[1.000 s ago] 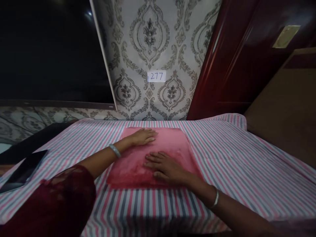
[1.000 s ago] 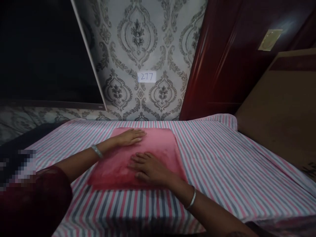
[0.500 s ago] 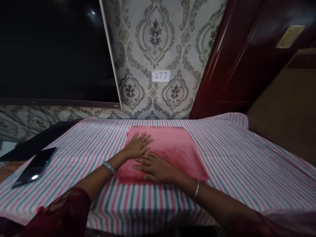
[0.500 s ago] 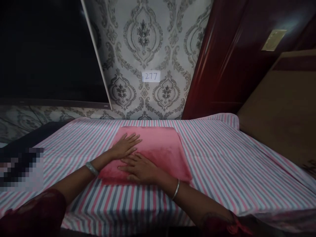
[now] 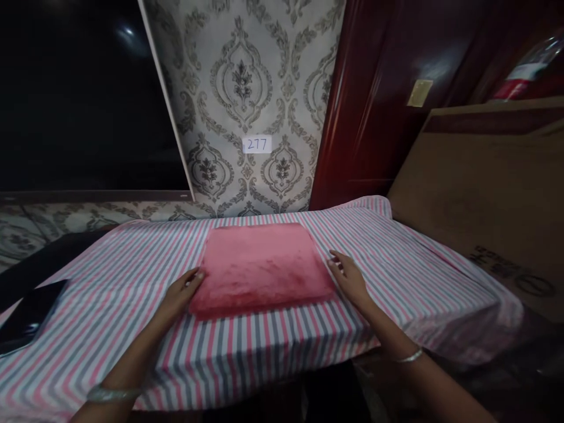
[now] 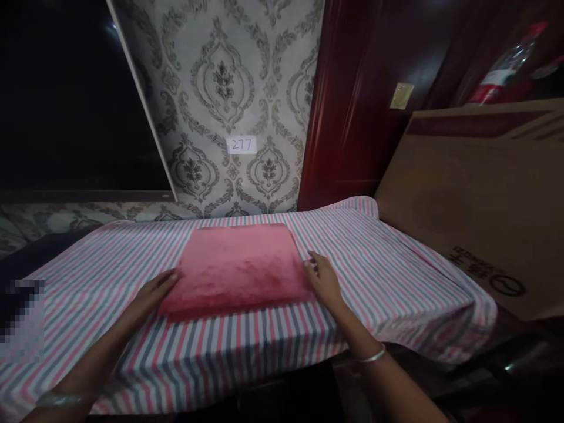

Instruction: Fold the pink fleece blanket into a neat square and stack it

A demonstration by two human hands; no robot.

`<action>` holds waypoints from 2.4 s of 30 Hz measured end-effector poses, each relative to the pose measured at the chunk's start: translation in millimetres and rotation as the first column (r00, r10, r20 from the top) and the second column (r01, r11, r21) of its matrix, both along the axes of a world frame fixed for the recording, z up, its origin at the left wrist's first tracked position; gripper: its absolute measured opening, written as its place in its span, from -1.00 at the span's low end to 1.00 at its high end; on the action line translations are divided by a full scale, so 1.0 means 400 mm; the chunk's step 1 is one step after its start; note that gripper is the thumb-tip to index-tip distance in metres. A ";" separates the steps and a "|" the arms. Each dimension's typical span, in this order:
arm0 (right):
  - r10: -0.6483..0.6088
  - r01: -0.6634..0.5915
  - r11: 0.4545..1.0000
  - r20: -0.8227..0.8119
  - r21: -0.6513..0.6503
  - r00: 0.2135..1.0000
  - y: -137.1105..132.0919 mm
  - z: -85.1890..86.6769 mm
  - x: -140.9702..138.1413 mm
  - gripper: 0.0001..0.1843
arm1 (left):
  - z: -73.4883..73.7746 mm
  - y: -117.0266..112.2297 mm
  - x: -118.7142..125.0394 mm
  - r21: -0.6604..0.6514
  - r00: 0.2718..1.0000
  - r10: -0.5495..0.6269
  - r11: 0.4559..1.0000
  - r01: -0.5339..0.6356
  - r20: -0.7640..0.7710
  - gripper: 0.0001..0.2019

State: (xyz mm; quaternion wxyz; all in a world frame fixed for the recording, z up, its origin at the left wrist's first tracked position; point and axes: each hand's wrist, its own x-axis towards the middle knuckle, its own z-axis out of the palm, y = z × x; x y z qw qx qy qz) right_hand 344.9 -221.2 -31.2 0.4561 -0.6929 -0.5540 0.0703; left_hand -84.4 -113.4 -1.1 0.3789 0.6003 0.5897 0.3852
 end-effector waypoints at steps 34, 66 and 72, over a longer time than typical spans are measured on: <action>0.300 -0.260 0.952 -0.680 0.164 0.669 0.033 0.134 -0.047 -0.11 | 0.149 -0.108 0.071 -0.081 0.826 0.053 0.997 -0.009 0.561 -0.22; 0.270 -0.257 0.938 -0.955 0.231 0.127 -0.110 0.086 -0.089 -0.49 | 0.064 -0.324 0.594 0.321 0.484 -0.017 0.728 0.606 -0.875 -0.44; 0.232 -0.333 0.913 -0.972 0.234 -0.048 -0.125 0.011 -0.092 -0.69 | 0.191 -0.241 0.572 0.316 0.595 -0.160 0.725 0.612 -0.788 -0.57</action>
